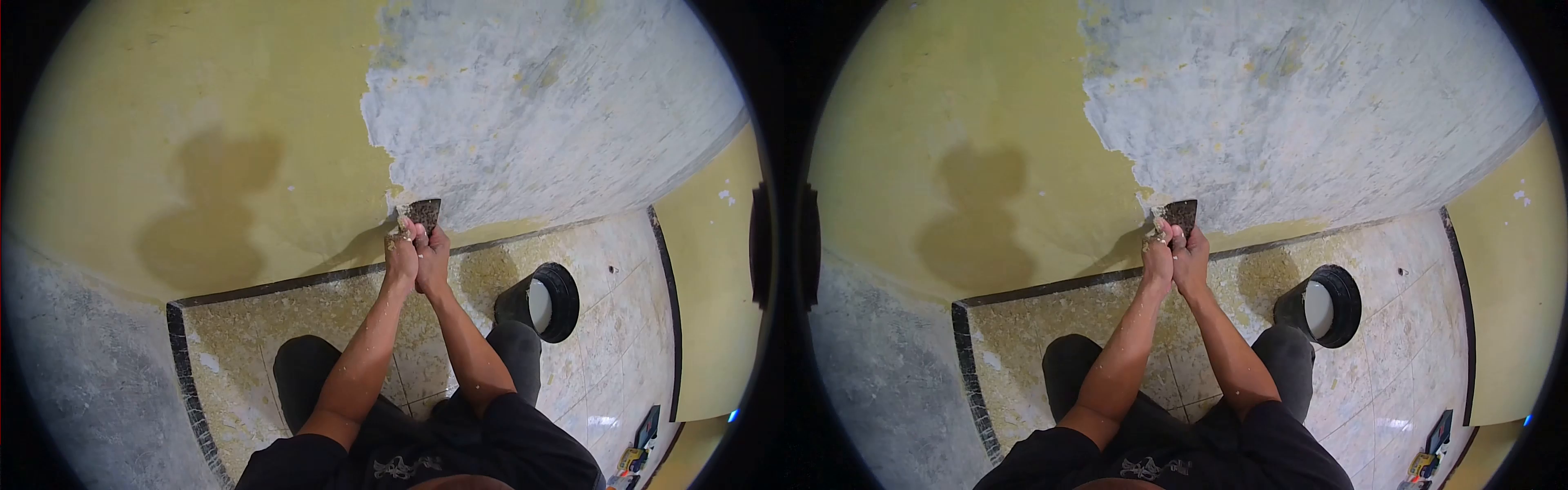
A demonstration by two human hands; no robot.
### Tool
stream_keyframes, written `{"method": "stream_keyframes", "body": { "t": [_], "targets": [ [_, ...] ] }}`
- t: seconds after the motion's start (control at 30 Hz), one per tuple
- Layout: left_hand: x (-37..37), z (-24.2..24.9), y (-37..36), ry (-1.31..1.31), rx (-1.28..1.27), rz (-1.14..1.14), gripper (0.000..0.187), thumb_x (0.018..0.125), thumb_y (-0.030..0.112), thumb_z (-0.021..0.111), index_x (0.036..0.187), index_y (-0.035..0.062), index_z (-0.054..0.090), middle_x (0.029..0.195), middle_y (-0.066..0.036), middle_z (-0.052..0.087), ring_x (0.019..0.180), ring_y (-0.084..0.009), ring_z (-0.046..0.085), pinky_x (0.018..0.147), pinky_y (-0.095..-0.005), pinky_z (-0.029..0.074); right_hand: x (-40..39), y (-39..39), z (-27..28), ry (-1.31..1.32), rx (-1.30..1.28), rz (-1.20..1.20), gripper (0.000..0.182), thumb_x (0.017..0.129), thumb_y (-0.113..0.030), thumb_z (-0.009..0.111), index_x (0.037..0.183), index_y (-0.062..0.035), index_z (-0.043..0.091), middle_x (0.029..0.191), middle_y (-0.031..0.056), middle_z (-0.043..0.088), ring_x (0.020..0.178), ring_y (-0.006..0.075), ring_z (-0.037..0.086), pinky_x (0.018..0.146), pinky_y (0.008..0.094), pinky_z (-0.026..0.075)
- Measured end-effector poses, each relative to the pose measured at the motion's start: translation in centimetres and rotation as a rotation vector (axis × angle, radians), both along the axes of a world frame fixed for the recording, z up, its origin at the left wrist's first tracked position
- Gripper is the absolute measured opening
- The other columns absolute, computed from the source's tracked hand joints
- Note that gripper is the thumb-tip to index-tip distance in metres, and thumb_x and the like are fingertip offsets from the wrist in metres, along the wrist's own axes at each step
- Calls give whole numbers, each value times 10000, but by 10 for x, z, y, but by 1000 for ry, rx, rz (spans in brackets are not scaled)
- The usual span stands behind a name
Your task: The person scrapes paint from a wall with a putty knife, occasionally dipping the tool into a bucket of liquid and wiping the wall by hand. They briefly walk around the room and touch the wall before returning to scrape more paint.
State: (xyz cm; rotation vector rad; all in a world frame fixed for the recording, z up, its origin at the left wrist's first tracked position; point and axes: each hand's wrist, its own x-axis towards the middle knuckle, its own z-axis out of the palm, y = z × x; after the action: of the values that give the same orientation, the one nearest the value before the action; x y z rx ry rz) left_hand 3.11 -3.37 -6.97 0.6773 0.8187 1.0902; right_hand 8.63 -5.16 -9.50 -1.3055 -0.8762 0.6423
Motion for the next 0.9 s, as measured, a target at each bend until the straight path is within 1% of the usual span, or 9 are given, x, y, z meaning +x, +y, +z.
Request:
{"method": "stream_keyframes", "body": {
  "t": [0.1,0.17,0.2,0.23,0.3,0.5,0.57,0.73,0.9],
  "targets": [
    [-2,-1,7,36,12,12,294,990,294,454,850,50,541,823,15,510,814,-109,458,758,-307,412,-8,1,22,-36,9,-15,174,958,-114,496,1011,16,599,885,44,650,775,102,551,700,270,462],
    [-8,3,12,-1,84,-16,298,981,311,486,1074,46,586,1020,-14,561,944,-125,489,863,-309,412,-8,3,30,-61,10,-27,177,959,-121,496,1004,16,599,879,43,649,766,103,550,696,272,462],
    [-11,2,16,-2,56,-71,314,979,328,487,1087,49,584,1025,-17,562,944,-125,492,858,-309,416,-9,6,30,-17,6,3,199,965,-157,505,999,16,597,889,31,642,775,98,536,704,268,456],
    [-11,4,11,6,51,-74,314,979,328,487,1087,49,584,1025,-17,562,944,-125,492,858,-309,416,-10,6,30,26,5,31,225,971,-193,514,994,16,595,899,20,635,784,93,521,712,263,450],
    [-7,20,6,-10,32,37,326,994,321,447,835,55,549,811,13,532,784,-113,478,747,-315,424,-9,7,25,13,25,7,215,970,-182,513,987,17,594,890,19,633,772,89,517,699,264,448],
    [-3,5,6,-46,-10,-45,293,990,321,458,904,61,563,858,9,551,836,-110,487,782,-310,422,-6,0,25,-15,-15,-44,173,968,-125,498,984,17,596,880,20,633,757,84,514,680,263,446],
    [-1,-2,9,-42,-3,-62,285,987,320,463,919,63,565,871,10,551,843,-110,485,790,-308,420,-3,-3,29,9,-71,-18,175,932,-50,488,1051,17,597,921,82,656,819,117,560,733,284,460],
    [-9,40,11,-128,51,43,253,974,314,499,923,78,576,919,18,549,862,-105,487,802,-306,425,-4,11,48,-117,-7,-29,164,924,-93,515,1021,4,604,880,107,642,786,134,551,706,302,458],
    [-7,14,7,-86,95,52,274,972,325,501,928,63,573,908,-1,573,851,-107,514,774,-300,448,-6,8,25,-74,-10,-64,155,925,-71,502,992,7,617,872,81,641,772,128,553,696,289,457]
  ]
}}
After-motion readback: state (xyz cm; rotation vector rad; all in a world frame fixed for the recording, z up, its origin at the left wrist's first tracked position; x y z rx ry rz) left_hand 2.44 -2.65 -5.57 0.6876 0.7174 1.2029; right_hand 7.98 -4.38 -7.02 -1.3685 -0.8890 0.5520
